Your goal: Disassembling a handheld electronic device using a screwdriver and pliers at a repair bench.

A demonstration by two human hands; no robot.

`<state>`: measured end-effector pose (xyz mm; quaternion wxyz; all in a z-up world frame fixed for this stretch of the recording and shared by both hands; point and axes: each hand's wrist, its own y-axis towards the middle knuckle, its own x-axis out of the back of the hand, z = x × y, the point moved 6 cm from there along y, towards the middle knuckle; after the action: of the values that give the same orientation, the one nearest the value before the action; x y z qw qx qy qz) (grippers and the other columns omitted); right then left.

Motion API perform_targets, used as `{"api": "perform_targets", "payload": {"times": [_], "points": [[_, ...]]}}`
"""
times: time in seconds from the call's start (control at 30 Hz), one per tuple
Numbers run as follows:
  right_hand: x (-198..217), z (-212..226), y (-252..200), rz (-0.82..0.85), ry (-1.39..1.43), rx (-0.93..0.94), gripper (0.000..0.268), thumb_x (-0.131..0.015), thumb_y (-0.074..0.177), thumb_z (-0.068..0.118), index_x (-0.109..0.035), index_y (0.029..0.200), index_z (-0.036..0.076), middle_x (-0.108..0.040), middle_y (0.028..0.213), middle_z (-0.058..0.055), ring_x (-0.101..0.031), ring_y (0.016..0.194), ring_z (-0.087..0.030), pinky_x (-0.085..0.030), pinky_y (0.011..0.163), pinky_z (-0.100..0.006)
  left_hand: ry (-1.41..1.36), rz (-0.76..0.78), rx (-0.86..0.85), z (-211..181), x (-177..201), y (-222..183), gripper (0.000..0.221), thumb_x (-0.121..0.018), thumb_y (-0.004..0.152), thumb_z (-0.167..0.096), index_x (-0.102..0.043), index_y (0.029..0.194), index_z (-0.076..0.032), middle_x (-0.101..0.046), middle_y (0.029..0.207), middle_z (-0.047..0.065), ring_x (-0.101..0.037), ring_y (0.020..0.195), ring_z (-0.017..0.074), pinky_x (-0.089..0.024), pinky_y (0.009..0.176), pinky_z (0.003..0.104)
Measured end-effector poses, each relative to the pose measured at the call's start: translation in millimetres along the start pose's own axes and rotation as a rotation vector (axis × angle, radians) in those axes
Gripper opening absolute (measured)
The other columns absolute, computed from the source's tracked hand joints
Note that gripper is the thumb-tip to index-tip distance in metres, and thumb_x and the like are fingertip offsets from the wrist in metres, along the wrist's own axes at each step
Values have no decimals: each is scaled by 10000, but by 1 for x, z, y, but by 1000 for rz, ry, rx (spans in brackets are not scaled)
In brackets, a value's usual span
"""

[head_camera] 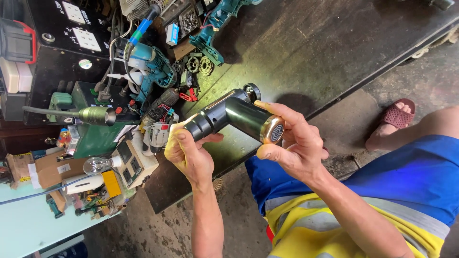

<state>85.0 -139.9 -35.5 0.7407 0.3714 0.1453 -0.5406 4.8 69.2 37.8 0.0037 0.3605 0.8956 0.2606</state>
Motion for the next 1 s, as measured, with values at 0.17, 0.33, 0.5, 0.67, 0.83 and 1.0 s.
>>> {"api": "perform_targets", "payload": {"times": [0.17,0.33,0.5,0.67,0.83,1.0], "points": [[-7,21,8,14,-54,62,717,-914,692,49,-578,1287,-168,-690,1207,-322,-704,1111,-323,-608,936,-426,-81,58,43,-6,-11,-5,529,-498,1049,-442,-660,1042,62,-649,795,209,-748,615,330,-679,545,403],[-12,13,1,90,-131,122,571,-899,691,-72,-634,1192,-146,-625,1347,-354,-684,1193,-395,-593,963,-438,-104,122,9,-13,-14,-9,561,-641,992,-412,-581,1322,39,-698,1019,243,-762,878,287,-694,740,401],[-12,-20,-12,137,-112,91,677,-830,781,-99,-434,1330,-109,-515,1504,-298,-552,1365,-341,-533,1035,-369,-27,215,-128,-1,1,-18,538,-660,968,-215,-524,1384,99,-616,1239,293,-681,1087,314,-656,876,436],[-11,-30,-10,122,-202,37,705,-819,817,-63,-396,1381,-74,-532,1490,-238,-547,1361,-292,-525,1040,-366,-122,293,-158,-29,-15,-19,526,-662,988,-136,-481,1400,135,-561,1402,339,-576,1300,349,-584,997,426],[-8,-28,-13,97,-220,-26,725,-816,807,-79,-386,1390,-68,-527,1494,-232,-564,1341,-298,-545,1019,-371,-177,318,-166,-28,-15,-21,535,-685,971,-104,-479,1405,132,-540,1437,347,-548,1346,371,-558,1037,420],[2,-38,-16,51,-180,-166,773,-828,765,-123,-395,1403,-70,-621,1325,-208,-663,1183,-267,-594,922,-387,-168,268,-277,-30,-13,-33,559,-819,840,-50,-552,1280,167,-614,1290,366,-573,1303,489,-563,1024,506]]}}
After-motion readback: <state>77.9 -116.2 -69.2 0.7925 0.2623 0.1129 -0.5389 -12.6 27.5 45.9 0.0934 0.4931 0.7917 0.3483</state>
